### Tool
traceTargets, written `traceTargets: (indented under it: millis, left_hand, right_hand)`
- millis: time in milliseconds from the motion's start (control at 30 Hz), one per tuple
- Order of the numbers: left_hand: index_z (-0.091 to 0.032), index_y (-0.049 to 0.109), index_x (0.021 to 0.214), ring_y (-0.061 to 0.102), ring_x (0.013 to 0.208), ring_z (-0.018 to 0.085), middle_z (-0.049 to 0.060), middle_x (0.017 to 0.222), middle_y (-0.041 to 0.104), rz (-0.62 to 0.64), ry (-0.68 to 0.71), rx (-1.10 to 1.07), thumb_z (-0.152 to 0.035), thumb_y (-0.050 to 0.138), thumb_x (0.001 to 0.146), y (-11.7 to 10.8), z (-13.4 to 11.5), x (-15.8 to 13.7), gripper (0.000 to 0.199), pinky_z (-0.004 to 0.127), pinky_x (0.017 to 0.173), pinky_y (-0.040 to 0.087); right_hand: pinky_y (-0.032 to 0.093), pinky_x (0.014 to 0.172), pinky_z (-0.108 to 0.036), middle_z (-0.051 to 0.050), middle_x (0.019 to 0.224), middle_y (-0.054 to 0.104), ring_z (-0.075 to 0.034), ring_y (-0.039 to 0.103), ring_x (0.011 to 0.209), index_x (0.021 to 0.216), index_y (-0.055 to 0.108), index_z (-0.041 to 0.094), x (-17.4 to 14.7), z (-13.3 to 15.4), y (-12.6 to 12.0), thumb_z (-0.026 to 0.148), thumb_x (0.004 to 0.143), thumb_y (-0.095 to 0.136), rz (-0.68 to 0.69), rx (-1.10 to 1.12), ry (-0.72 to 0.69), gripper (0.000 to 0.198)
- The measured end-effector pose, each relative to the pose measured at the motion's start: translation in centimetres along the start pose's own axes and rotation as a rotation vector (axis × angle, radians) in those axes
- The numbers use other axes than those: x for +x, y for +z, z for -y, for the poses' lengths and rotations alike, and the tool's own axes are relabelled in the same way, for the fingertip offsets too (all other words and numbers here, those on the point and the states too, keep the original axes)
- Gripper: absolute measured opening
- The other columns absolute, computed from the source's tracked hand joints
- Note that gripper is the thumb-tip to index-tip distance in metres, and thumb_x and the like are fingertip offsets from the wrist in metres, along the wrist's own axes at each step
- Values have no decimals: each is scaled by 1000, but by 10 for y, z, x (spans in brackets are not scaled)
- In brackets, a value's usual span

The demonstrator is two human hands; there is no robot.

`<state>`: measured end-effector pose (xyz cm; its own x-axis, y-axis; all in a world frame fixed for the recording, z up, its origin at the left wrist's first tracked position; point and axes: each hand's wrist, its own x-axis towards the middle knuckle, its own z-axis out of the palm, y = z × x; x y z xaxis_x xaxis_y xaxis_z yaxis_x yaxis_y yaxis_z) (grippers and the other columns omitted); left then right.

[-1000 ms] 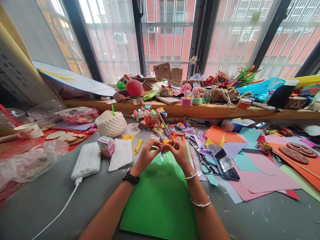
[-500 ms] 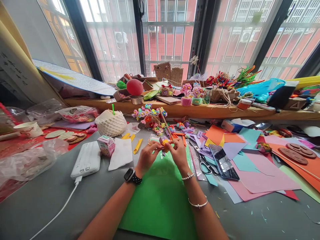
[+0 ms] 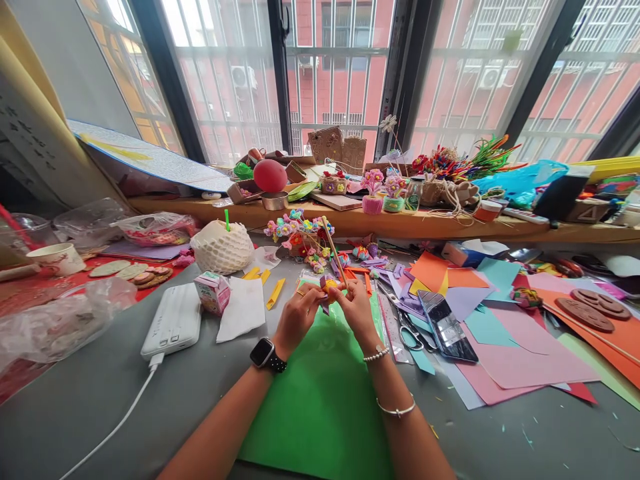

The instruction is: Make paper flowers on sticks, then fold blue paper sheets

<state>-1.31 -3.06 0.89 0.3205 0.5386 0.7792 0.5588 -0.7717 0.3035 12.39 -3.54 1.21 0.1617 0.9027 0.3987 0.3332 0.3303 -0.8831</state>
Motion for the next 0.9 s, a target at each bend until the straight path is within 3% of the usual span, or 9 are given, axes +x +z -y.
traceTargets:
  millis: [333,500,600,767,900]
  left_hand:
    - [-17,50,76,55,74,15,4,79,55,-66,19,3,-14,41,84,1,1,1,12,25,62,46]
    - [-17,50,76,55,78,16,5,80,57,-103,-80,-94,-17,40,84,-1,2,0,13,28,68,46]
    - [-18,52,75,55,78,17,4,79,57,-77,-222,-219,-22,45,82,-1,0,2,10,29,69,46]
    - [-16,53,70,59,65,16,4,69,57,113,-698,-704,-41,47,78,2,1,6,27,27,57,50]
    - [-16,52,91,59,69,15,5,86,56,67,-930,-980,-44,55,73,1,5,9,33,24,57,51]
  right_hand:
    - [36,54,-24,-4,80,46,-13,45,65,65,53,16,1,0,1,49,71,52,8,-10,-32,34]
    - [35,53,-24,-2,72,43,-12,40,58,63,52,16,3,-8,-2,47,71,53,-78,-102,-43,32]
    - [36,52,-24,-2,74,44,-11,40,57,65,53,16,3,-7,-2,47,72,51,-81,-100,-78,32]
    - [38,52,-25,-4,81,44,-12,42,60,68,54,17,-1,2,0,41,74,53,-65,-152,-183,25]
    - [42,65,-28,-5,87,45,-18,48,79,70,57,18,-3,2,1,36,77,52,-56,-206,-283,20]
